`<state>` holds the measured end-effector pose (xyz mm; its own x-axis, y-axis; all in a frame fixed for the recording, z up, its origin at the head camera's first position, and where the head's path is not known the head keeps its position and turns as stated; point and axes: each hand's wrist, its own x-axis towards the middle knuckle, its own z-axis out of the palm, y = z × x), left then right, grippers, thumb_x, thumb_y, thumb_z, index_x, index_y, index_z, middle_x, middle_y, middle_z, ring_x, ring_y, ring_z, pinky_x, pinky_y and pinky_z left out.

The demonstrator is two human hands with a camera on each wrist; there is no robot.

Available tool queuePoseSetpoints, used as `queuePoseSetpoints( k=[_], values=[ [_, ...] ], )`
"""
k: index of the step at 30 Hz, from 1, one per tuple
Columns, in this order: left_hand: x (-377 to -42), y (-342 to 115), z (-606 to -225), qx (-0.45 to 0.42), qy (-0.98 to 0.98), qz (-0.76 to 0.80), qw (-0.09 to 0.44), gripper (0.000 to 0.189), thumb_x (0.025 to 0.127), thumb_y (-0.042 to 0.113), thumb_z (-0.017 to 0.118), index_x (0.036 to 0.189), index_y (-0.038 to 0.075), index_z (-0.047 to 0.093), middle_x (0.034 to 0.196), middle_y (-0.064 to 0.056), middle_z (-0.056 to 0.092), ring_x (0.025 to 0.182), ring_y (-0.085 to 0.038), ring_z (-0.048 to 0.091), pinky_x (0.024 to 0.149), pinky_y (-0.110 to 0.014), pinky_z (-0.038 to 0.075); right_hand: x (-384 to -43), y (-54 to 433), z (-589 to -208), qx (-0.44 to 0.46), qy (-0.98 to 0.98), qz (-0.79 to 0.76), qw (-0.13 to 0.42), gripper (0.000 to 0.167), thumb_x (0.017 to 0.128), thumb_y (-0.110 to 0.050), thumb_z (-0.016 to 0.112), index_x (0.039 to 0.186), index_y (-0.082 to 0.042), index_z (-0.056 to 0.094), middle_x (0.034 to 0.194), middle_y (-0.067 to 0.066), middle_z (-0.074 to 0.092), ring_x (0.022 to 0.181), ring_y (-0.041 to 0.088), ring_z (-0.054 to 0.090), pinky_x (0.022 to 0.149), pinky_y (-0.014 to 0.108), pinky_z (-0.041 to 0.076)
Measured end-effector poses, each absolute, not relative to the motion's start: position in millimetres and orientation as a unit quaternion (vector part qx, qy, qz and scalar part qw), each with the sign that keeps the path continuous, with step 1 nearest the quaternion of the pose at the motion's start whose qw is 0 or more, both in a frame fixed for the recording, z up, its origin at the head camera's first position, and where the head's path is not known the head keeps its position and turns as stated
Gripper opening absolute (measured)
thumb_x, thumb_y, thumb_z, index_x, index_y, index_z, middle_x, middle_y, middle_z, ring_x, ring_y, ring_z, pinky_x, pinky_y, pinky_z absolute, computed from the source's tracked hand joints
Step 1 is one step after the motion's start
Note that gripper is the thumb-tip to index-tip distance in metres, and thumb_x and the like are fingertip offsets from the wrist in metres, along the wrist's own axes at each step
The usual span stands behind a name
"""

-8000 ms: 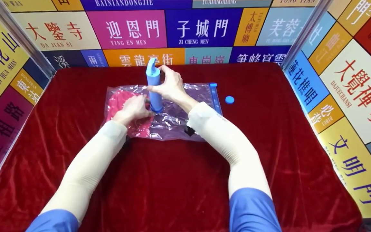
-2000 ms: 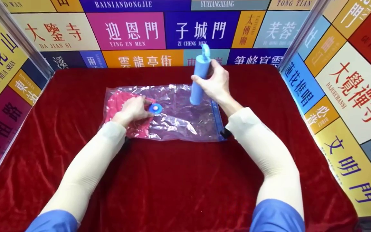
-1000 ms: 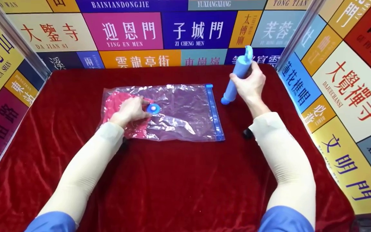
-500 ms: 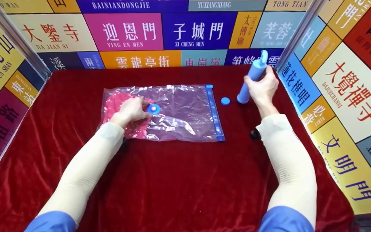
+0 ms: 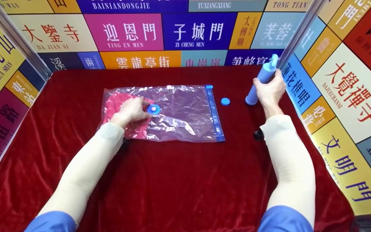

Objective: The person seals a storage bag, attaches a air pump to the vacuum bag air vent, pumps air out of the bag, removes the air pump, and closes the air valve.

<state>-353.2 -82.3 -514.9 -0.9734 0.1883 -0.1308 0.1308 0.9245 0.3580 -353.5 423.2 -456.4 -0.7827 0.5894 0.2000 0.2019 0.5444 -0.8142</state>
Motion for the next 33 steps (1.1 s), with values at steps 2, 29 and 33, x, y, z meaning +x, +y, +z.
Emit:
queuePoseSetpoints(
  k=[2,29,33],
  values=[
    [-353.2,-82.9,-514.7,0.083,0.977,0.179,0.081,0.064,0.090,0.042,0.092,0.150,0.028,0.073,0.144,-0.016,0.077,0.129,-0.041,0.075,0.108,-0.053,0.063,-354.9,424.3,-457.3,-0.237,-0.850,0.411,0.228,0.056,0.094,-0.042,0.085,0.143,-0.024,0.063,0.141,0.002,0.071,0.130,0.018,0.066,0.118,0.033,0.057],
    [-353.0,-82.9,-515.8,0.087,0.976,0.184,0.076,0.062,0.090,0.042,0.093,0.148,0.034,0.074,0.147,-0.014,0.077,0.131,-0.041,0.074,0.109,-0.054,0.062,-351.4,429.0,-487.1,-0.237,-0.874,0.390,0.168,0.079,0.097,-0.041,0.079,0.164,-0.009,0.050,0.162,0.019,0.064,0.150,0.035,0.060,0.133,0.044,0.046],
    [-353.4,-83.5,-515.6,0.085,0.976,0.186,0.076,0.063,0.090,0.042,0.093,0.148,0.034,0.073,0.148,-0.014,0.076,0.132,-0.041,0.074,0.110,-0.055,0.062,-349.4,428.1,-486.5,-0.239,-0.876,0.389,0.159,0.083,0.096,-0.042,0.081,0.165,-0.009,0.048,0.161,0.018,0.063,0.148,0.033,0.060,0.131,0.043,0.046]
  ],
)
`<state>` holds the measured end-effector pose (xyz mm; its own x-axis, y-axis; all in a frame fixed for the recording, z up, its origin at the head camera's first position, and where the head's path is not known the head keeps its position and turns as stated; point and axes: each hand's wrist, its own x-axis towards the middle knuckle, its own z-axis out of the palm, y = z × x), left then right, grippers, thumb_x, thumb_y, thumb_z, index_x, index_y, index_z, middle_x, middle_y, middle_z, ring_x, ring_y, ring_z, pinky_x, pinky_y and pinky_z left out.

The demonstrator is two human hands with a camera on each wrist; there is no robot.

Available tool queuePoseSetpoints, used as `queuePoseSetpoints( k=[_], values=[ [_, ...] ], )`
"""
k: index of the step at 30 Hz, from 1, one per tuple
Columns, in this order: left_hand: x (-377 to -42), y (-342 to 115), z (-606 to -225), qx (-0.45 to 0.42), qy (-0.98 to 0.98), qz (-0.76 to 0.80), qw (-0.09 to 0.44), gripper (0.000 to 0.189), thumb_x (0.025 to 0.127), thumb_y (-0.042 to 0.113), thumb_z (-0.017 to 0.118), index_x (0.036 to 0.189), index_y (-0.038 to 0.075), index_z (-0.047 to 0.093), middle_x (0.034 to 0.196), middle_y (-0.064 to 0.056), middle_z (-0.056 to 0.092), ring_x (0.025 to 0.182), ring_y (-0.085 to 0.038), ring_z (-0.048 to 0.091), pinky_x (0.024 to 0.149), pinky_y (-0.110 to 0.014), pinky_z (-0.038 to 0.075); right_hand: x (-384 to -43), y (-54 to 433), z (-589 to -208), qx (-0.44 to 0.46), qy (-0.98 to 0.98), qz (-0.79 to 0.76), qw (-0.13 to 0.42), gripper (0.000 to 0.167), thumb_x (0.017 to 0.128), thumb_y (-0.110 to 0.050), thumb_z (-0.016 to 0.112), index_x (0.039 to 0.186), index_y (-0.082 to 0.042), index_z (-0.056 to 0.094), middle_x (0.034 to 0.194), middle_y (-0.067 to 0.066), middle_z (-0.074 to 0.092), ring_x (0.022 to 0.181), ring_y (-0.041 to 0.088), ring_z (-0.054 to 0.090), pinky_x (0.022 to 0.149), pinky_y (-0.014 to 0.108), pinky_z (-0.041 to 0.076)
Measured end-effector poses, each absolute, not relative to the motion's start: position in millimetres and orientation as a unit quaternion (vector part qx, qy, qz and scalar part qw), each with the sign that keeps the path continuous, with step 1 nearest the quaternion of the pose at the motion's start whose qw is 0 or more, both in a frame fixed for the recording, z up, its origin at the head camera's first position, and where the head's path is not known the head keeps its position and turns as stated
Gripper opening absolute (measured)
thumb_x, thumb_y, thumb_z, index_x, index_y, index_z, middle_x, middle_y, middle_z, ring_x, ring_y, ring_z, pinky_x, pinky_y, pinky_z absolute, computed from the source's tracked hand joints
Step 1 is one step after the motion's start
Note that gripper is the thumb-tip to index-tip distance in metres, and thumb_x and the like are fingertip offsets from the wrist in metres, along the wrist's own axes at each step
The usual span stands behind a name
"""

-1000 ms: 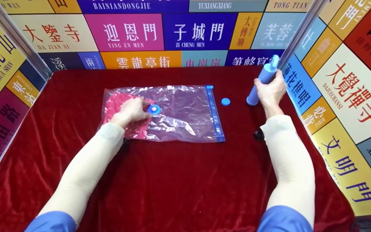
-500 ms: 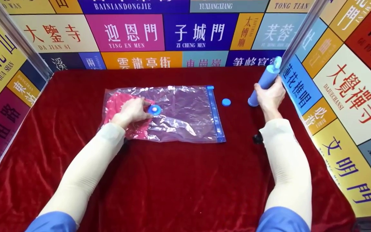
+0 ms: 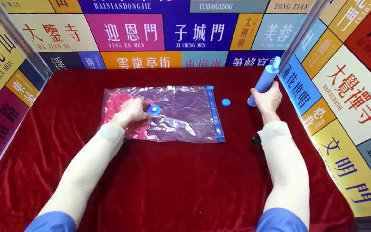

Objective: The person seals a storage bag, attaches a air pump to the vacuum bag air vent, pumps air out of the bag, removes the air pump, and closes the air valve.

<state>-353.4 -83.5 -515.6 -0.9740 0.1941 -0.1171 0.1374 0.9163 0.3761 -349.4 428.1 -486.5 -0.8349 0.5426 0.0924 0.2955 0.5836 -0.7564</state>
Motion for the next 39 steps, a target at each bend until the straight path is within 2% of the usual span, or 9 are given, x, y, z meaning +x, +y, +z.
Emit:
queuePoseSetpoints(
  k=[6,10,12,15,20,23,29,33,39],
  values=[
    [-353.4,-83.9,-514.4,0.082,0.978,0.179,0.075,0.061,0.090,0.044,0.092,0.147,0.032,0.075,0.144,-0.013,0.078,0.130,-0.040,0.075,0.106,-0.053,0.063,-345.0,428.7,-484.9,-0.246,-0.881,0.371,0.161,0.082,0.094,-0.046,0.083,0.162,-0.013,0.051,0.154,0.011,0.066,0.133,0.020,0.062,0.118,0.035,0.048],
    [-353.2,-84.3,-515.1,0.085,0.977,0.179,0.076,0.062,0.090,0.043,0.091,0.149,0.033,0.074,0.144,-0.013,0.078,0.130,-0.040,0.076,0.105,-0.053,0.064,-339.2,432.0,-483.6,-0.266,-0.885,0.352,0.146,0.088,0.091,-0.058,0.086,0.161,-0.019,0.050,0.151,0.005,0.069,0.126,0.012,0.062,0.110,0.032,0.047],
    [-353.1,-84.9,-515.1,0.085,0.977,0.181,0.076,0.062,0.090,0.042,0.090,0.149,0.034,0.073,0.145,-0.013,0.078,0.130,-0.041,0.075,0.105,-0.053,0.063,-335.5,433.2,-484.0,-0.277,-0.889,0.338,0.133,0.093,0.087,-0.064,0.087,0.159,-0.019,0.050,0.146,0.002,0.070,0.128,0.015,0.062,0.103,0.033,0.047],
    [-353.4,-85.7,-514.6,0.084,0.977,0.181,0.076,0.062,0.090,0.042,0.091,0.149,0.034,0.073,0.146,-0.013,0.078,0.131,-0.041,0.075,0.106,-0.054,0.063,-330.2,433.9,-486.1,-0.290,-0.896,0.318,0.114,0.097,0.083,-0.072,0.087,0.154,-0.017,0.049,0.136,0.003,0.067,0.135,0.027,0.061,0.095,0.037,0.046],
    [-353.3,-86.5,-513.6,0.084,0.977,0.177,0.079,0.061,0.092,0.043,0.091,0.149,0.032,0.073,0.146,-0.014,0.077,0.132,-0.041,0.074,0.110,-0.054,0.062,-324.7,431.6,-491.4,-0.298,-0.901,0.300,0.091,0.078,0.081,-0.076,0.087,0.131,-0.022,0.061,0.139,0.014,0.066,0.140,0.042,0.061,0.101,0.051,0.051],
    [-352.1,-86.2,-512.8,0.082,0.977,0.180,0.084,0.061,0.092,0.042,0.090,0.150,0.031,0.073,0.145,-0.014,0.078,0.130,-0.041,0.075,0.109,-0.054,0.062,-322.4,428.9,-493.2,-0.290,-0.911,0.282,0.076,0.070,0.081,-0.077,0.086,0.121,-0.021,0.070,0.139,0.016,0.071,0.133,0.042,0.065,0.104,0.056,0.054],
    [-351.1,-85.4,-511.7,0.081,0.975,0.187,0.084,0.063,0.091,0.040,0.091,0.150,0.030,0.072,0.143,-0.014,0.079,0.128,-0.040,0.076,0.107,-0.053,0.063,-318.1,419.8,-494.9,-0.240,-0.937,0.249,0.051,0.066,0.086,-0.071,0.084,0.119,-0.014,0.083,0.127,0.017,0.081,0.117,0.039,0.069,0.097,0.057,0.058],
    [-351.6,-85.0,-512.0,0.081,0.975,0.189,0.082,0.062,0.091,0.040,0.091,0.150,0.031,0.073,0.143,-0.014,0.079,0.127,-0.039,0.076,0.106,-0.052,0.063,-316.4,408.7,-496.1,-0.205,-0.949,0.237,0.046,0.059,0.088,-0.063,0.085,0.119,-0.013,0.085,0.126,0.020,0.082,0.115,0.043,0.070,0.097,0.062,0.059],
    [-351.0,-84.5,-513.6,0.090,0.976,0.186,0.073,0.059,0.090,0.041,0.089,0.147,0.032,0.075,0.141,-0.013,0.080,0.126,-0.040,0.077,0.105,-0.053,0.063,-317.4,391.2,-497.8,-0.178,-0.956,0.230,0.043,0.052,0.090,-0.055,0.086,0.119,-0.012,0.085,0.126,0.021,0.081,0.117,0.043,0.068,0.095,0.062,0.059]
  ],
)
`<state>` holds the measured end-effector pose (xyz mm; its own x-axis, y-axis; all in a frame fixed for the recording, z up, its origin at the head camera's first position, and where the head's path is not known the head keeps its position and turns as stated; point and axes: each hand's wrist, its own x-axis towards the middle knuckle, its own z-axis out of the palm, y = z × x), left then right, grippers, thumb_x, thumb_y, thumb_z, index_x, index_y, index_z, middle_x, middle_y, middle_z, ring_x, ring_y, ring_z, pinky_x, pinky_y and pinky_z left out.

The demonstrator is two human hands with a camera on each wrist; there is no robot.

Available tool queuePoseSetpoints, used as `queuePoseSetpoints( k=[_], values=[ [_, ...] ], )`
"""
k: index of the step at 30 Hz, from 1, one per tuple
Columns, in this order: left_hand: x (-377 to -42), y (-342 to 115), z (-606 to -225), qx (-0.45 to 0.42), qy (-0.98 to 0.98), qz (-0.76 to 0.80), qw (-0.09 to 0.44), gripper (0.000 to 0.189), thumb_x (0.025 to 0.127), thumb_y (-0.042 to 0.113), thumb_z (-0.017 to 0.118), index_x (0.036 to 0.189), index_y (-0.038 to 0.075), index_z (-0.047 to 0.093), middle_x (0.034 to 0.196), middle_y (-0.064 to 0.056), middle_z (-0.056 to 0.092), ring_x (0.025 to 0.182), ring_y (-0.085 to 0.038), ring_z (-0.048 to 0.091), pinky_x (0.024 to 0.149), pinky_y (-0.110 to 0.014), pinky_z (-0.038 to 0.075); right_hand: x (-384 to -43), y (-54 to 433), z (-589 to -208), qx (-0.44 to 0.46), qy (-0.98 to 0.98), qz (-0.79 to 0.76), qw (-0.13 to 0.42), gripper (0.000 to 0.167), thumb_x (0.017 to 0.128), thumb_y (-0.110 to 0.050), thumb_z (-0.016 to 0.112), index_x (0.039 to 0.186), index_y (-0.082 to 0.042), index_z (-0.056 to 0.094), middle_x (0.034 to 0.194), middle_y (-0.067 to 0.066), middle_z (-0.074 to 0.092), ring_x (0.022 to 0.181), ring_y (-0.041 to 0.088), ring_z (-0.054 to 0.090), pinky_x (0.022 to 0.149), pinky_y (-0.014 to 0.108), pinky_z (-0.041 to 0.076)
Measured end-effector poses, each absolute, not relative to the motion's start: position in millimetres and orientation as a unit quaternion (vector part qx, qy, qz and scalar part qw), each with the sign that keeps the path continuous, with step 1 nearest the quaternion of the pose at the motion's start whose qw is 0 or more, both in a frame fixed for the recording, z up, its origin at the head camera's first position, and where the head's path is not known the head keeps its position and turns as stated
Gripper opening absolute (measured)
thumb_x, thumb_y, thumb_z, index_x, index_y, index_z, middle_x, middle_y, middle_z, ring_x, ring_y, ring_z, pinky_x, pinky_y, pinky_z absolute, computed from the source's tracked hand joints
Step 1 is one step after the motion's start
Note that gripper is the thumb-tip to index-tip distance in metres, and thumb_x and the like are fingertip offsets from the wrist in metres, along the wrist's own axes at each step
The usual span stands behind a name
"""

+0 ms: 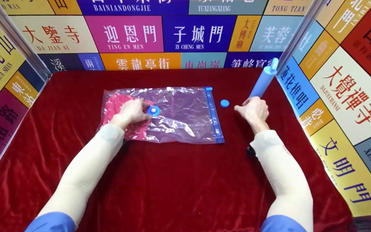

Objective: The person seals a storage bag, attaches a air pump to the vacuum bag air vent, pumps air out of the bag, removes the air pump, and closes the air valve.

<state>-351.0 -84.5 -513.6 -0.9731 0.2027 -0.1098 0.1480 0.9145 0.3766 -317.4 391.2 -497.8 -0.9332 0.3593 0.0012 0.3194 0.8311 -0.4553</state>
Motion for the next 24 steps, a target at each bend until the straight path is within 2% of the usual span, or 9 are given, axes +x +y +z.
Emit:
queuePoseSetpoints(
  k=[6,13,20,24],
  values=[
    [-351.3,-86.2,-514.4,0.087,0.976,0.187,0.073,0.061,0.090,0.040,0.090,0.148,0.031,0.074,0.140,-0.013,0.080,0.125,-0.040,0.077,0.104,-0.053,0.063,-326.3,375.3,-492.3,-0.156,-0.957,0.242,0.032,0.053,0.091,-0.051,0.089,0.123,-0.009,0.082,0.131,0.023,0.079,0.122,0.046,0.065,0.102,0.064,0.056],
    [-353.1,-84.9,-513.2,0.086,0.979,0.169,0.072,0.056,0.090,0.044,0.091,0.140,0.021,0.079,0.137,-0.016,0.079,0.124,-0.041,0.076,0.106,-0.054,0.064,-342.5,361.2,-486.7,-0.137,-0.961,0.239,0.028,0.054,0.091,-0.046,0.089,0.127,-0.006,0.080,0.130,0.024,0.079,0.122,0.047,0.065,0.102,0.063,0.057],
    [-353.0,-83.8,-513.7,0.092,0.976,0.178,0.079,0.059,0.092,0.043,0.091,0.147,0.031,0.075,0.143,-0.013,0.078,0.129,-0.040,0.075,0.107,-0.053,0.062,-353.0,350.3,-494.8,-0.108,-0.968,0.227,0.017,0.057,0.090,-0.045,0.091,0.128,-0.005,0.078,0.127,0.023,0.079,0.118,0.045,0.067,0.100,0.062,0.057],
    [-352.4,-82.6,-513.3,0.088,0.977,0.180,0.076,0.057,0.091,0.044,0.091,0.145,0.031,0.076,0.142,-0.012,0.080,0.128,-0.039,0.076,0.105,-0.052,0.063,-358.2,348.4,-501.6,-0.091,-0.971,0.221,0.013,0.055,0.090,-0.040,0.091,0.130,-0.007,0.076,0.124,0.021,0.079,0.118,0.044,0.068,0.099,0.062,0.056]
  ],
)
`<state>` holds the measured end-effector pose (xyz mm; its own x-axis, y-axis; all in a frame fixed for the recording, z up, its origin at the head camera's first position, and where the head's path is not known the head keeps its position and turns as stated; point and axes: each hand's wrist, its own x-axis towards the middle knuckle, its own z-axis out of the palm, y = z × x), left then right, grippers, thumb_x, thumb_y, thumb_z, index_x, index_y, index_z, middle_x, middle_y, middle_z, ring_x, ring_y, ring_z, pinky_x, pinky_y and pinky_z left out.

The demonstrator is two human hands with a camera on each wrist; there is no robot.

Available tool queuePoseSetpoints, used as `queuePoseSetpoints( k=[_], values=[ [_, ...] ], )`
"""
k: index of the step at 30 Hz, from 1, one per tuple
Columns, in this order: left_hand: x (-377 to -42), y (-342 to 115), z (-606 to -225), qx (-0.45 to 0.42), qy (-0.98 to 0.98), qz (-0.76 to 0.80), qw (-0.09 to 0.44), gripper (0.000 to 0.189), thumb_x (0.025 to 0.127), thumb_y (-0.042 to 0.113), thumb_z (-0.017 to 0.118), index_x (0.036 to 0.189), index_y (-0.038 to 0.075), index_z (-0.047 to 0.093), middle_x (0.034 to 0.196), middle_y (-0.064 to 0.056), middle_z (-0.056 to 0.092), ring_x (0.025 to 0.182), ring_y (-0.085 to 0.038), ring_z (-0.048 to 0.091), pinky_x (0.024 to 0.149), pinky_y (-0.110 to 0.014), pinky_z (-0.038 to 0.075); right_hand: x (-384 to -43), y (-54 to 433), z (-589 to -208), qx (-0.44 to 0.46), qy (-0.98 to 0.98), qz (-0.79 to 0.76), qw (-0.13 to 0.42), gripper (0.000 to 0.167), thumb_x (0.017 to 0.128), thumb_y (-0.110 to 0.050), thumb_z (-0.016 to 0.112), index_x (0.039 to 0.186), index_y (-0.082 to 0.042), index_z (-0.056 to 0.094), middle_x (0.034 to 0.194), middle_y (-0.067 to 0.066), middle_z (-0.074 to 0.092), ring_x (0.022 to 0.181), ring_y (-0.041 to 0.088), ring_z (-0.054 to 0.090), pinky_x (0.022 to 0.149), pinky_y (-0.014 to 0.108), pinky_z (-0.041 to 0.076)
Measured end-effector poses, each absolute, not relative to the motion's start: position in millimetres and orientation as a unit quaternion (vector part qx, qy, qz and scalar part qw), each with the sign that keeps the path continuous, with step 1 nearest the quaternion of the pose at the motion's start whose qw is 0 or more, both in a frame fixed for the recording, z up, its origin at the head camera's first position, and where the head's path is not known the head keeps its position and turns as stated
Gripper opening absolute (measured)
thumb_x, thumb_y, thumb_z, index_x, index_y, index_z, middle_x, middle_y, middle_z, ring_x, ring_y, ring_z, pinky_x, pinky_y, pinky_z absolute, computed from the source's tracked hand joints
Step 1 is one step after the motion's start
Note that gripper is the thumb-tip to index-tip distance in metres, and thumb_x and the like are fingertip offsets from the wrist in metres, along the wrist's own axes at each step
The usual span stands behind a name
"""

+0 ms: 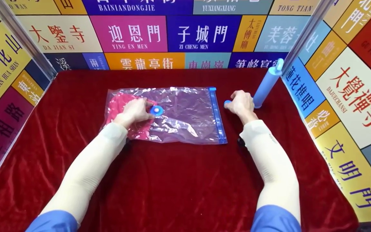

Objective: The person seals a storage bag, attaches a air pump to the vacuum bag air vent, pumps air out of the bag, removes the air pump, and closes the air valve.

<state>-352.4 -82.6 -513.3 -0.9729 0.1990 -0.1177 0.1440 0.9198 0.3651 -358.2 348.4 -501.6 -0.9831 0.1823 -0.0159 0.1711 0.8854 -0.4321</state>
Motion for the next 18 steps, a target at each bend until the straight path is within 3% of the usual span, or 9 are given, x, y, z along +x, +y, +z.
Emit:
queuePoseSetpoints(
  k=[18],
  values=[
    [-352.3,-77.4,-511.8,0.074,0.978,0.177,0.088,0.057,0.091,0.041,0.092,0.145,0.030,0.076,0.141,-0.010,0.080,0.127,-0.037,0.075,0.108,-0.051,0.062,-366.8,345.9,-508.8,-0.058,-0.976,0.208,-0.002,0.050,0.091,-0.035,0.089,0.128,-0.003,0.078,0.130,0.028,0.077,0.125,0.050,0.066,0.107,0.063,0.055]
  ],
)
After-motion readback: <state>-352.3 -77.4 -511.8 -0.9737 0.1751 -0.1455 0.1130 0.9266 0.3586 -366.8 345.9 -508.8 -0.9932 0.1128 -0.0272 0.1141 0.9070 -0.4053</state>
